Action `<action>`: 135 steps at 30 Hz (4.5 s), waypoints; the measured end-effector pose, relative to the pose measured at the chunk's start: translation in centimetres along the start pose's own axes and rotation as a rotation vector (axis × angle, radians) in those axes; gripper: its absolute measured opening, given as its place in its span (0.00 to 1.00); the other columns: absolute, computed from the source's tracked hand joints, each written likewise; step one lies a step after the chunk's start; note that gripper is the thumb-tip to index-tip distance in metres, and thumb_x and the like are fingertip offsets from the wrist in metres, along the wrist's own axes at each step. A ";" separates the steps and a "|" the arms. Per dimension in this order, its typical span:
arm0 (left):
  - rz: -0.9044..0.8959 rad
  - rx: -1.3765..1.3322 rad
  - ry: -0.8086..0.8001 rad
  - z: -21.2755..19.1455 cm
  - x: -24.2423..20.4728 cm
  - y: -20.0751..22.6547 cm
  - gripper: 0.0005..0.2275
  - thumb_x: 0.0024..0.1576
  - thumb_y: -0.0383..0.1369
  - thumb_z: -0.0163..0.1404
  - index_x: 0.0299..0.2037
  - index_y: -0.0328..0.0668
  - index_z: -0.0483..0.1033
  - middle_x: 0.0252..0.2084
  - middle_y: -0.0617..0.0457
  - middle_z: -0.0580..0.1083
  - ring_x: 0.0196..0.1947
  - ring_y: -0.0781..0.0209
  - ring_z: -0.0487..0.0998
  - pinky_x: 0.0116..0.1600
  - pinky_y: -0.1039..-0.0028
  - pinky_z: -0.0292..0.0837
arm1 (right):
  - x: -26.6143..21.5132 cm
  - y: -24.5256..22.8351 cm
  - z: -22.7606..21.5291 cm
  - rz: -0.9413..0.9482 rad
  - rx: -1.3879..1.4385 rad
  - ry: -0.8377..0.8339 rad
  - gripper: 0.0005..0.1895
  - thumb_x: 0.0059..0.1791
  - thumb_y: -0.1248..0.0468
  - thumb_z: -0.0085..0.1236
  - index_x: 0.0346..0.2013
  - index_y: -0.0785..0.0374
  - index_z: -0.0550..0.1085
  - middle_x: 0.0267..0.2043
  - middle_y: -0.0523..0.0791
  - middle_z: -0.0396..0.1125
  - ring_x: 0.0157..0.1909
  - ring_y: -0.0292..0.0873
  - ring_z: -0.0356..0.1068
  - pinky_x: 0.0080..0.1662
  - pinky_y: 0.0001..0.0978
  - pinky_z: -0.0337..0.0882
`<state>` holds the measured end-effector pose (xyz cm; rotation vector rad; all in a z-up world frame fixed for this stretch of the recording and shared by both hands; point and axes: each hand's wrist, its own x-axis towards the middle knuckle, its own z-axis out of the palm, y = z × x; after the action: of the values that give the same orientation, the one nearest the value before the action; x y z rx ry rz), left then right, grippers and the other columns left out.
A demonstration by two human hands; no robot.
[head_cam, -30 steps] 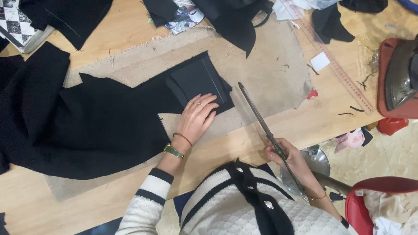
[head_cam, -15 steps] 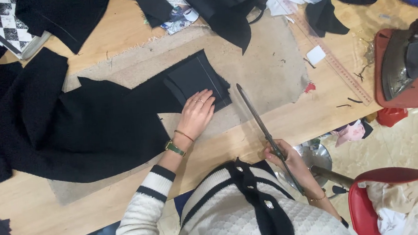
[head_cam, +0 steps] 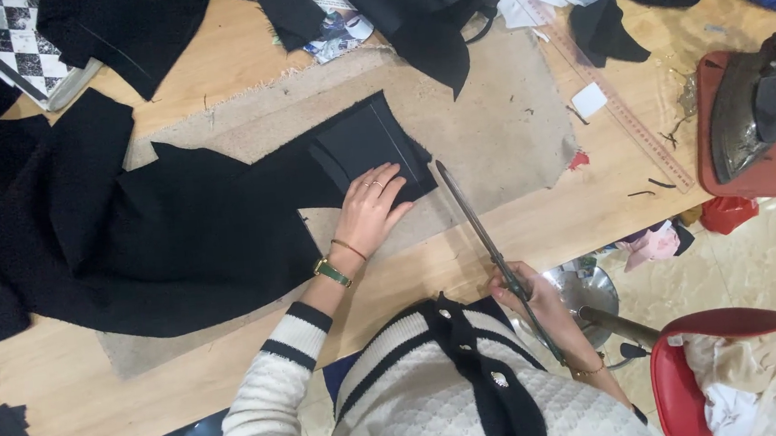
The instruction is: The person measures and marks a piece of black fabric using a clear ruler and white chalk. They then use large scissors to cut the fabric along the marked lines.
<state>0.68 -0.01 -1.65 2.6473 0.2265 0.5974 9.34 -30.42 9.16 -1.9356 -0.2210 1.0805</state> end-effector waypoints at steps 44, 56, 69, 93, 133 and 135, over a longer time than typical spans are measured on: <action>-0.494 0.345 -0.198 -3.2 3.4 -0.1 0.29 0.67 0.55 0.29 0.77 0.60 0.44 0.80 0.53 0.40 0.79 0.57 0.39 0.76 0.42 0.27 | 1.3 -4.3 4.2 0.138 -0.201 -0.066 0.32 0.55 0.41 0.33 0.56 0.62 0.72 0.15 0.44 0.59 0.17 0.39 0.60 0.24 0.29 0.60; -0.495 0.333 -0.190 -3.4 3.6 0.0 0.28 0.67 0.53 0.30 0.76 0.61 0.44 0.80 0.54 0.41 0.79 0.58 0.40 0.76 0.43 0.27 | 2.0 -9.6 6.2 0.184 -0.381 -0.108 0.39 0.52 0.34 0.33 0.61 0.61 0.65 0.45 0.68 0.69 0.52 0.69 0.72 0.49 0.59 0.73; -0.496 0.317 -0.177 -3.3 3.5 -0.1 0.27 0.67 0.53 0.31 0.76 0.61 0.45 0.80 0.54 0.42 0.79 0.57 0.41 0.76 0.43 0.28 | 4.8 -5.3 5.5 0.172 -0.283 -0.055 0.33 0.54 0.37 0.34 0.53 0.61 0.70 0.22 0.47 0.64 0.24 0.43 0.66 0.30 0.35 0.67; -0.463 0.324 -0.080 -3.6 3.5 -0.1 0.26 0.67 0.51 0.31 0.75 0.58 0.50 0.79 0.52 0.47 0.78 0.56 0.45 0.76 0.44 0.31 | 6.2 -11.7 8.0 0.195 -0.390 -0.061 0.38 0.53 0.34 0.33 0.62 0.60 0.66 0.51 0.68 0.68 0.59 0.71 0.67 0.59 0.61 0.66; -0.473 0.293 -0.045 -4.7 2.0 -0.2 0.26 0.68 0.45 0.38 0.75 0.51 0.52 0.79 0.52 0.48 0.78 0.53 0.46 0.76 0.42 0.35 | -4.9 -4.2 2.8 0.073 -0.061 -0.222 0.30 0.56 0.46 0.27 0.48 0.67 0.70 0.27 0.45 0.59 0.27 0.40 0.56 0.28 0.31 0.58; -0.449 0.346 0.005 -6.5 1.0 -0.4 0.25 0.68 0.41 0.43 0.74 0.46 0.57 0.77 0.51 0.52 0.77 0.50 0.50 0.75 0.40 0.39 | -6.5 -3.3 2.7 0.016 0.175 -0.366 0.29 0.54 0.43 0.37 0.52 0.64 0.71 0.24 0.37 0.53 0.20 0.30 0.46 0.21 0.18 0.48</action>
<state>-1.29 2.93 3.90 2.7739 0.9727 0.4425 4.17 -30.21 15.00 -1.5779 -0.3005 1.4137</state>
